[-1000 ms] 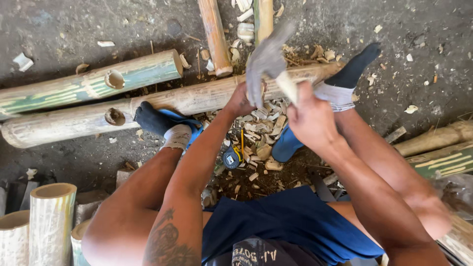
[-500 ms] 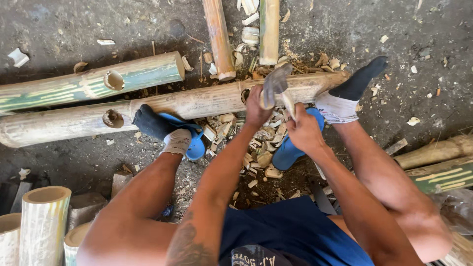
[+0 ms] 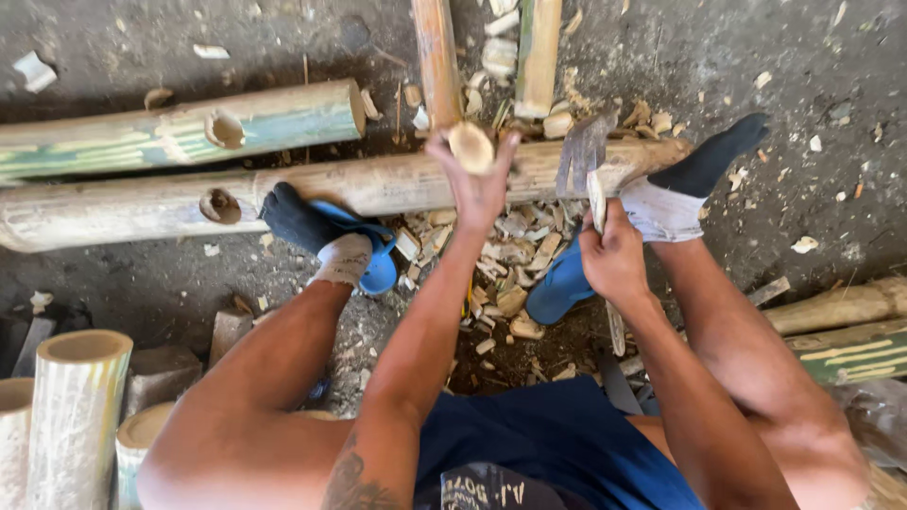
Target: The person sits on the floor and uses a hammer and chisel to carve a hole into a bamboo pole. They repeatedly strike the chisel to remove material and occasionally inspect the opening.
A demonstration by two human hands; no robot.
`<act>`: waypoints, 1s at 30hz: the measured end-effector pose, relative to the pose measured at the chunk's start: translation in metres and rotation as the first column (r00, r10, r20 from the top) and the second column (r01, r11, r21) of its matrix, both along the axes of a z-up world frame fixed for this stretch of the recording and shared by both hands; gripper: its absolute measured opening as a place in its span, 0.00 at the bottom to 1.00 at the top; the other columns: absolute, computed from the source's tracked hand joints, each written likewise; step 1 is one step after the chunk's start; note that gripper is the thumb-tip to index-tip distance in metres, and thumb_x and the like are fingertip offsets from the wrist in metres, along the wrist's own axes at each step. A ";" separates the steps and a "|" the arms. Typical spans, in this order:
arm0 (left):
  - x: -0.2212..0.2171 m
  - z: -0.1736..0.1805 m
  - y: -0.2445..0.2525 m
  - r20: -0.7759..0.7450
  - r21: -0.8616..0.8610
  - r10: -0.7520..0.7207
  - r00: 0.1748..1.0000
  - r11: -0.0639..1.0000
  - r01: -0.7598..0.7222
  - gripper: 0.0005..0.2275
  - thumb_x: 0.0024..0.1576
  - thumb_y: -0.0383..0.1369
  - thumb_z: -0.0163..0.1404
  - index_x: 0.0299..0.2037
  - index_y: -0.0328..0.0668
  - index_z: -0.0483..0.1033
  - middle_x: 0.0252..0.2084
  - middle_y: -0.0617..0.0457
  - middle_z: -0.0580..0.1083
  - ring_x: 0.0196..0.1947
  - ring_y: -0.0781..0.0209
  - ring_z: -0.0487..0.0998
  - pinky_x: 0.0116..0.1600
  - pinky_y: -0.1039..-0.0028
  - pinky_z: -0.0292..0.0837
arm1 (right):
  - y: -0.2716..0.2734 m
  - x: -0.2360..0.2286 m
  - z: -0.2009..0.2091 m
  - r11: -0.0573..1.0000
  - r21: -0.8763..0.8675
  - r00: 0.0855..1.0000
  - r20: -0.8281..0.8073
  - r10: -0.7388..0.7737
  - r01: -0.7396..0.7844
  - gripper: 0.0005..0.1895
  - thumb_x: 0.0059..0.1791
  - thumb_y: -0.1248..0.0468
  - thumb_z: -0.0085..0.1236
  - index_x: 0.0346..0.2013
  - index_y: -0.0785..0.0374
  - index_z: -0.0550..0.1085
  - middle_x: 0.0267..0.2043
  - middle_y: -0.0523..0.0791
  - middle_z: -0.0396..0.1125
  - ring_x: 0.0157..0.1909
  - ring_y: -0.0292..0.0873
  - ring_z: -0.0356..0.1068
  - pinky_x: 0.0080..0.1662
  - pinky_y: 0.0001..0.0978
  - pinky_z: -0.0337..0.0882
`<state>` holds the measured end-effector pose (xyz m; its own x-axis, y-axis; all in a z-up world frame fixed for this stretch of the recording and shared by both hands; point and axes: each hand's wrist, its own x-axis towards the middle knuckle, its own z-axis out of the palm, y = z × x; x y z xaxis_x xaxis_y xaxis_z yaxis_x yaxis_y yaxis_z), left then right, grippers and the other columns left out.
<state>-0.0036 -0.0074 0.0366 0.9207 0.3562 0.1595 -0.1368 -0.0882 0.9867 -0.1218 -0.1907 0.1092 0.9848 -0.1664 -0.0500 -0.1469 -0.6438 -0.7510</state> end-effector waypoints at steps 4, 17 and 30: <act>0.044 0.019 0.020 0.014 -0.583 -0.172 0.985 0.799 0.148 0.31 0.56 0.44 0.62 0.66 0.45 0.61 0.60 0.42 0.74 0.58 0.61 0.77 0.67 0.67 0.69 | 0.008 0.000 0.003 1.000 0.012 1.000 -0.007 -0.008 0.008 0.06 0.49 0.71 0.50 0.42 0.64 0.69 0.29 0.53 0.70 0.30 0.54 0.74 0.35 0.44 0.71; 0.024 -0.003 0.041 0.052 -0.085 -0.159 0.986 0.983 0.163 0.23 0.51 0.22 0.61 0.52 0.39 0.61 0.40 0.54 0.69 0.38 0.67 0.74 0.45 0.76 0.76 | 0.013 -0.001 0.015 0.995 0.097 0.999 -0.038 0.027 -0.023 0.07 0.49 0.73 0.48 0.41 0.66 0.69 0.30 0.51 0.70 0.29 0.48 0.73 0.32 0.38 0.70; 0.007 -0.023 0.036 0.187 0.070 -0.054 0.981 0.997 0.042 0.26 0.50 0.24 0.67 0.54 0.36 0.62 0.46 0.46 0.71 0.47 0.58 0.74 0.54 0.70 0.73 | 0.053 0.061 0.090 0.785 -0.445 0.883 -0.027 0.468 -0.430 0.16 0.48 0.71 0.53 0.48 0.74 0.64 0.23 0.54 0.69 0.21 0.53 0.71 0.23 0.43 0.70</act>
<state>0.0038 0.0288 0.0135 0.8877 0.2953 0.3533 -0.3253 -0.1408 0.9351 -0.0609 -0.1378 0.1989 0.9507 0.3101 0.0024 0.2875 -0.8786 -0.3814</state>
